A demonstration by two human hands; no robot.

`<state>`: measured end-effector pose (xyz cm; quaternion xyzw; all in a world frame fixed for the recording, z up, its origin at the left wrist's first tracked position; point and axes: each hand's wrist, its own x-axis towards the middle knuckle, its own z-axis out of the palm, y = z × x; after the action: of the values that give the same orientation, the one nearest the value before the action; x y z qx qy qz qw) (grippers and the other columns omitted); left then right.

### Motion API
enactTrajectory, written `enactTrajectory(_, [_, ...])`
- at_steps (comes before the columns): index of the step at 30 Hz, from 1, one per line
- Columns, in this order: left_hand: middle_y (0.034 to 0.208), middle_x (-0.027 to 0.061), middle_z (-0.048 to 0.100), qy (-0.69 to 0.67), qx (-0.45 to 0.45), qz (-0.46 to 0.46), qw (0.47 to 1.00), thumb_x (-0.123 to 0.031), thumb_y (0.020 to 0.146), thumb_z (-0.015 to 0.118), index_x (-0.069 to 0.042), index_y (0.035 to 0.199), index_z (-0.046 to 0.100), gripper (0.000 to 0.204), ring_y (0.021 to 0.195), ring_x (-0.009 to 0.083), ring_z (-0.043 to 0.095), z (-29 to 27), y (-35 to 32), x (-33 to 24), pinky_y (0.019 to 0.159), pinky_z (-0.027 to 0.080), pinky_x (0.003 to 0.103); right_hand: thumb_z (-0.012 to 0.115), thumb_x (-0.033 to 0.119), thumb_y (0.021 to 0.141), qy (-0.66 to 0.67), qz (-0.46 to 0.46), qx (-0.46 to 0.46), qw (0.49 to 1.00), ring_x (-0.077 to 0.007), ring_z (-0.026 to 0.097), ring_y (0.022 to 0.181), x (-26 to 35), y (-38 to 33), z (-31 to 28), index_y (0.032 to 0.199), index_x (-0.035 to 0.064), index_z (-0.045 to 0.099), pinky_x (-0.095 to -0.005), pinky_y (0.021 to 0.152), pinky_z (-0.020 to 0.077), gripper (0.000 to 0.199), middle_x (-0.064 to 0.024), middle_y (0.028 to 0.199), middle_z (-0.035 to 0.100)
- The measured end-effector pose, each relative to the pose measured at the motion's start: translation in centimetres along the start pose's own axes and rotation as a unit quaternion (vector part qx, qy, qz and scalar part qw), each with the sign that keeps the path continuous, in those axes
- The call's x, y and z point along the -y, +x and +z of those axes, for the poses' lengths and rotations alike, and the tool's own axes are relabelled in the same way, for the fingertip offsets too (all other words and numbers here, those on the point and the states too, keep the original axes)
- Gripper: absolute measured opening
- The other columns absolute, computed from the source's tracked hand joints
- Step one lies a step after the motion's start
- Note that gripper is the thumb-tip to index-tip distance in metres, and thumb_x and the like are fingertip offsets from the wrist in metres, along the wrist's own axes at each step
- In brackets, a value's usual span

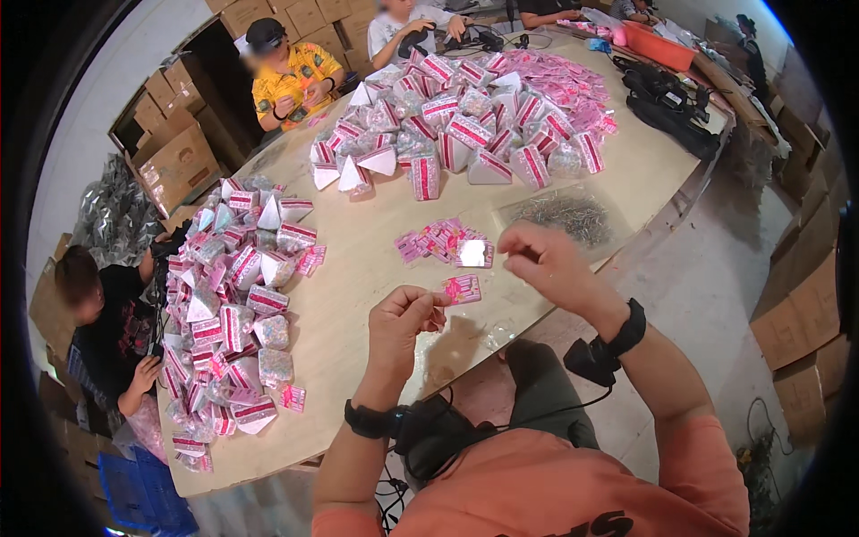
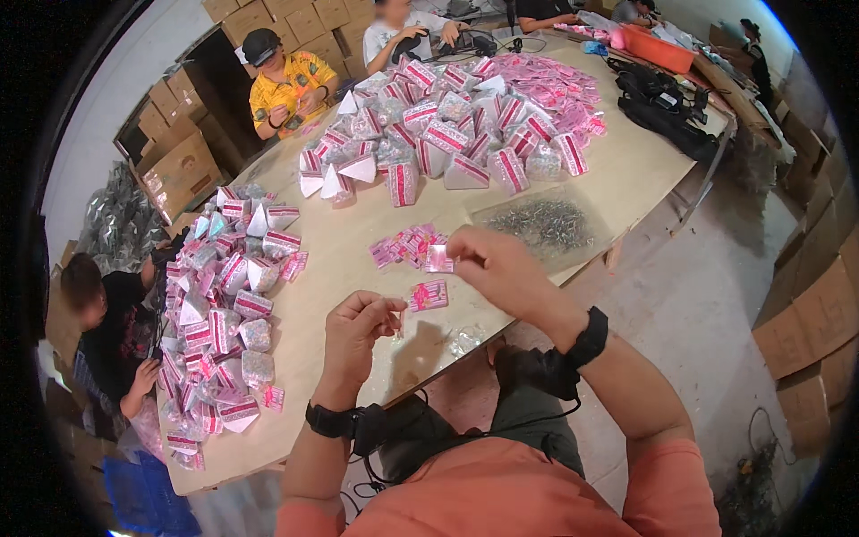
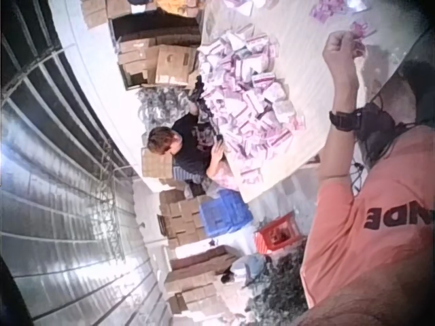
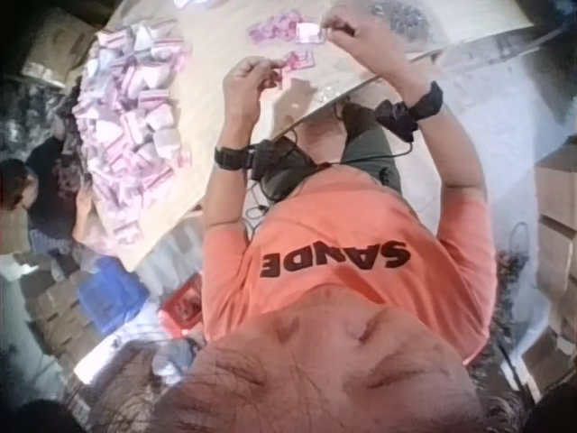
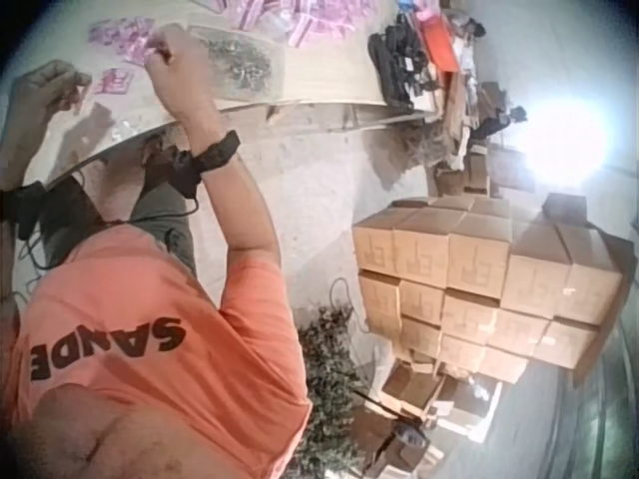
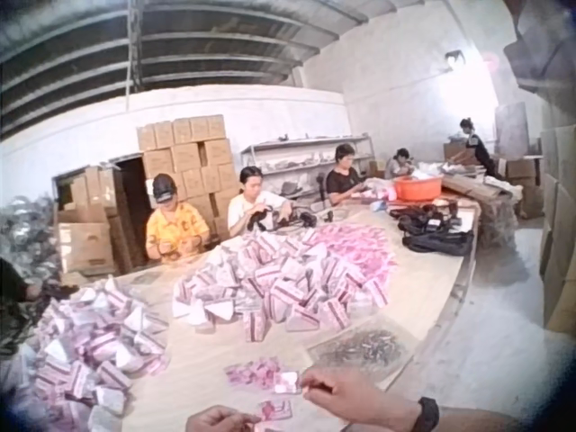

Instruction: The person sits at a table in a warehouse and repeatedly packages small items. They pick up a small plastic bag containing colorful beads, insert a pink paper label into the bag, and secure it with a metal staple. The finished packages are placed in a pile on the table.

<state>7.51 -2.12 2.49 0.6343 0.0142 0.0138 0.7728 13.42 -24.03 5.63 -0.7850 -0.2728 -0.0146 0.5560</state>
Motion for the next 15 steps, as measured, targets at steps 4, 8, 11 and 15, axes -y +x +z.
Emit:
enactTrajectory(4, [0.087, 0.012, 0.064, 0.021, 0.008, 0.031, 0.999, -0.006, 0.084, 0.051, -0.001, 0.083, 0.056, 0.007, 0.064, 0.0102, 0.055, 0.6, -0.7, -0.6, 0.058, 0.044, 0.022, 0.055, 0.0, 0.074, -0.031, -0.078, 0.008, 0.996, -0.0126, 0.049, 0.064, 0.6, -0.2, 1.8, 0.086, 0.0001, 0.053, -0.0262, 0.058, 0.0403, 0.011, -0.0053, 0.071, 0.051])
enactTrajectory(8, [0.088, 0.012, 0.064, 0.021, 0.005, 0.041, 0.999, -0.006, 0.085, 0.051, -0.001, 0.083, 0.056, 0.008, 0.064, 0.0108, 0.056, 0.7, -1.3, -0.7, 0.059, 0.044, 0.022, 0.054, 0.0, 0.073, -0.081, -0.138, -0.023, 0.987, -0.0207, 0.051, 0.062, 1.4, -0.2, 3.1, 0.084, 0.0005, 0.053, -0.0296, 0.057, 0.0412, 0.011, -0.0113, 0.072, 0.052])
enactTrajectory(11, [0.088, 0.0117, 0.064, 0.023, 0.004, 0.045, 0.999, -0.007, 0.085, 0.052, -0.001, 0.085, 0.057, 0.008, 0.064, 0.011, 0.056, 0.9, -1.6, -0.7, 0.058, 0.043, 0.023, 0.053, 0.0, 0.074, -0.095, -0.165, -0.055, 0.98, -0.0259, 0.053, 0.063, 1.3, -0.5, 4.1, 0.083, 0.0007, 0.052, -0.0323, 0.057, 0.0421, 0.009, -0.0135, 0.074, 0.053])
enactTrajectory(15, [0.083, 0.0091, 0.063, 0.016, 0.006, 0.046, 0.999, -0.008, 0.085, 0.053, 0.0, 0.087, 0.058, 0.01, 0.065, 0.0106, 0.056, 1.3, -1.9, -0.5, 0.058, 0.042, 0.022, 0.047, 0.005, 0.077, -0.124, -0.177, -0.056, 0.975, -0.034, 0.053, 0.072, 1.3, -0.8, 4.7, 0.084, 0.0032, 0.049, -0.0404, 0.061, 0.0423, 0.006, -0.0149, 0.077, 0.052])
